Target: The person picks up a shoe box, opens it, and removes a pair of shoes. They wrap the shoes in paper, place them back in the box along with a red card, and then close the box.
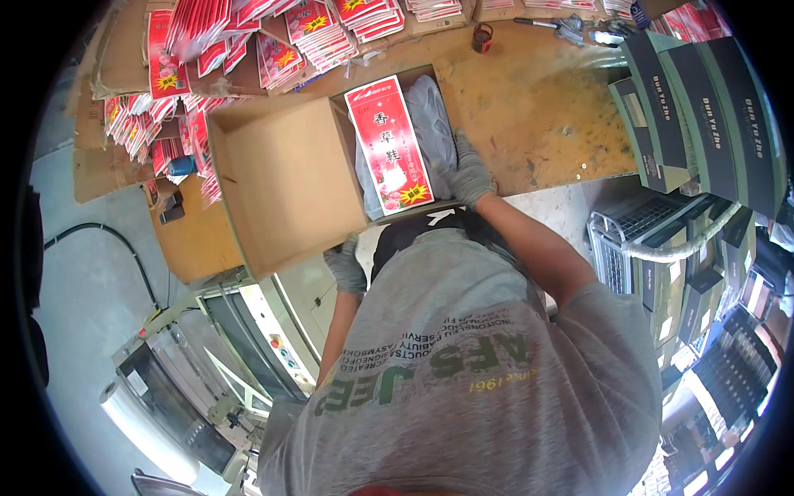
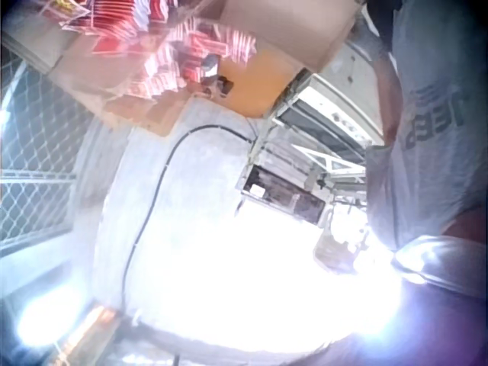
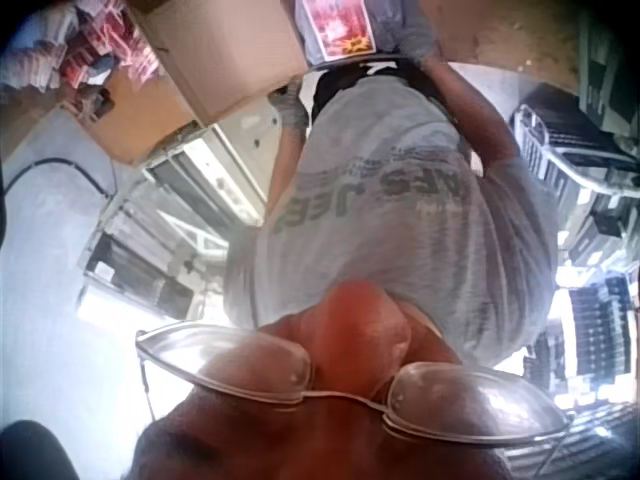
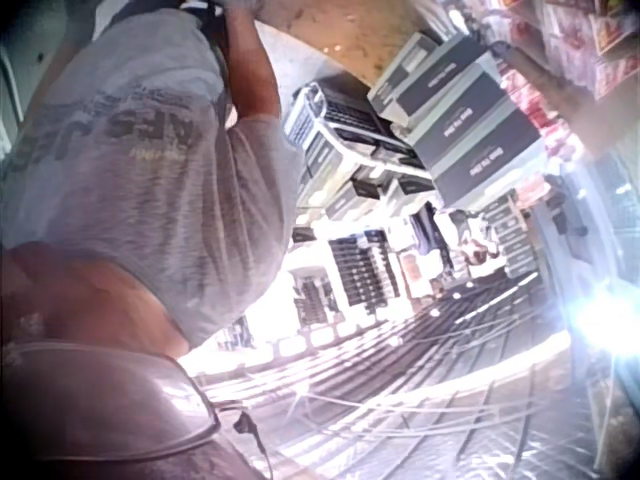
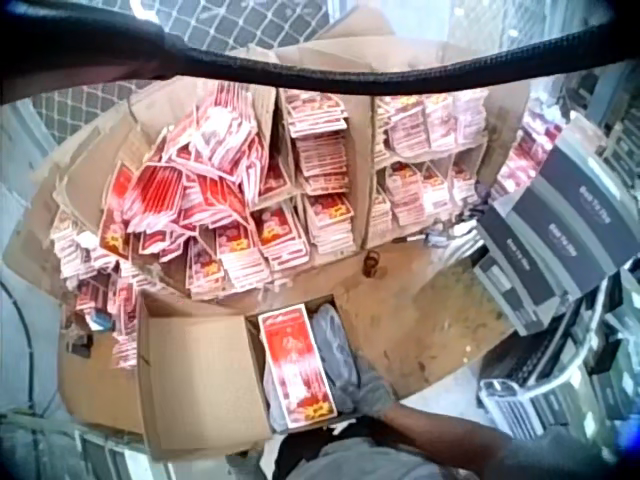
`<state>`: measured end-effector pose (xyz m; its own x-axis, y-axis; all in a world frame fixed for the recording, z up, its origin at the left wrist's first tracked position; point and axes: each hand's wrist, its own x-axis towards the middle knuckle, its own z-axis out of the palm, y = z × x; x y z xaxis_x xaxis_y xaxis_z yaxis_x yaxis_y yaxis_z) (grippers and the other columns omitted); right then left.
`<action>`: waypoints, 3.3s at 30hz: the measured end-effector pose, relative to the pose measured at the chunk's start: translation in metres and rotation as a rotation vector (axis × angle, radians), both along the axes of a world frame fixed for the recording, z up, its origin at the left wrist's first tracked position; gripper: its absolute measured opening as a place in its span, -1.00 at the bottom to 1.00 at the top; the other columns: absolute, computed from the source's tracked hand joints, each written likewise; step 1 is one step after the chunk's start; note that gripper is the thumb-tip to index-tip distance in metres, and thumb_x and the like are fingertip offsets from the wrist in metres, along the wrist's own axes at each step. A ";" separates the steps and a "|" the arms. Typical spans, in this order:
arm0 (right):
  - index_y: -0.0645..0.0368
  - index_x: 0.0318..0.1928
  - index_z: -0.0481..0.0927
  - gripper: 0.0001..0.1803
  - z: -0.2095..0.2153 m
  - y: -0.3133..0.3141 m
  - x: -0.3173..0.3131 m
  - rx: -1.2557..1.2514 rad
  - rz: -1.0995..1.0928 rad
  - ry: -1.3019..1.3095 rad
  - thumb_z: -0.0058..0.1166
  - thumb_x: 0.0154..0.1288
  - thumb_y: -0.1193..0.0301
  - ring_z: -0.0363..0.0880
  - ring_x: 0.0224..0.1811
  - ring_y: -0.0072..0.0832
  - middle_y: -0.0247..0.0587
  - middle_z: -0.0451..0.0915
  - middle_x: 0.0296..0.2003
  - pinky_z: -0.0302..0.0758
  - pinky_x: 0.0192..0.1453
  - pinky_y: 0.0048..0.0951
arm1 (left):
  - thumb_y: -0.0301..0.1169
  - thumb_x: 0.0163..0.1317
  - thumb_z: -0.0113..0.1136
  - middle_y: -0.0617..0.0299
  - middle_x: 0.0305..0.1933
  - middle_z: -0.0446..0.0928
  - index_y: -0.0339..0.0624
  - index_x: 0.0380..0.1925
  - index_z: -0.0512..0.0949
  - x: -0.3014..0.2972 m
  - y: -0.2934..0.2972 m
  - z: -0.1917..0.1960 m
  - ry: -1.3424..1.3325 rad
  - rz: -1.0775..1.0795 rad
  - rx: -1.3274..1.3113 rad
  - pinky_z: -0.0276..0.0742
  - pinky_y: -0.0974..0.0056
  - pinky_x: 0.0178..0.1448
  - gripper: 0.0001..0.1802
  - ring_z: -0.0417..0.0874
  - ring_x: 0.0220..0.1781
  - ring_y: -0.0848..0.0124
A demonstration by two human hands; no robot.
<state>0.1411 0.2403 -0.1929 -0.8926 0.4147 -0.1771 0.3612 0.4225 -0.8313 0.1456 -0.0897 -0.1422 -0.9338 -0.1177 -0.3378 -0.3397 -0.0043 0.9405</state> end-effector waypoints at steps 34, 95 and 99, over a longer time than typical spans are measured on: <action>0.12 0.10 0.67 -0.51 0.037 -0.018 0.050 0.324 0.333 -0.803 0.07 0.43 0.01 0.69 -0.01 0.06 0.16 0.71 -0.09 0.55 0.10 -0.06 | 0.01 0.27 0.34 -0.23 0.12 0.62 -0.30 0.31 0.46 -0.258 0.021 -0.023 0.188 -0.456 -0.620 0.48 0.01 0.33 -0.24 0.62 0.22 -0.07; 0.17 0.24 0.56 -0.13 -0.048 0.188 -0.249 0.191 -0.406 -0.135 0.53 -0.03 -0.04 0.63 0.17 -0.10 0.07 0.66 0.11 0.51 0.26 -0.20 | 0.11 0.49 -0.11 -0.11 -0.17 0.70 -0.13 -0.06 0.64 -0.165 0.058 -0.009 -0.082 -0.373 -1.095 0.61 -0.11 0.00 -0.44 0.71 -0.08 -0.14; 0.19 0.14 0.62 -0.28 -0.016 0.164 -0.230 0.306 -0.147 -0.156 0.47 0.14 -0.06 0.71 -0.09 -0.27 -0.02 0.74 -0.12 0.56 0.06 -0.32 | 0.12 0.48 -0.09 -0.11 -0.20 0.71 -0.13 -0.09 0.65 -0.164 0.056 -0.011 -0.086 -0.364 -1.105 0.61 -0.11 -0.01 -0.44 0.72 -0.11 -0.12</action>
<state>-0.0889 0.4046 -0.2094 -0.7916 0.5913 -0.1542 0.5489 0.5772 -0.6046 -0.0179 -0.0339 -0.1531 -0.9521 -0.1169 -0.2826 -0.2145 0.9138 0.3448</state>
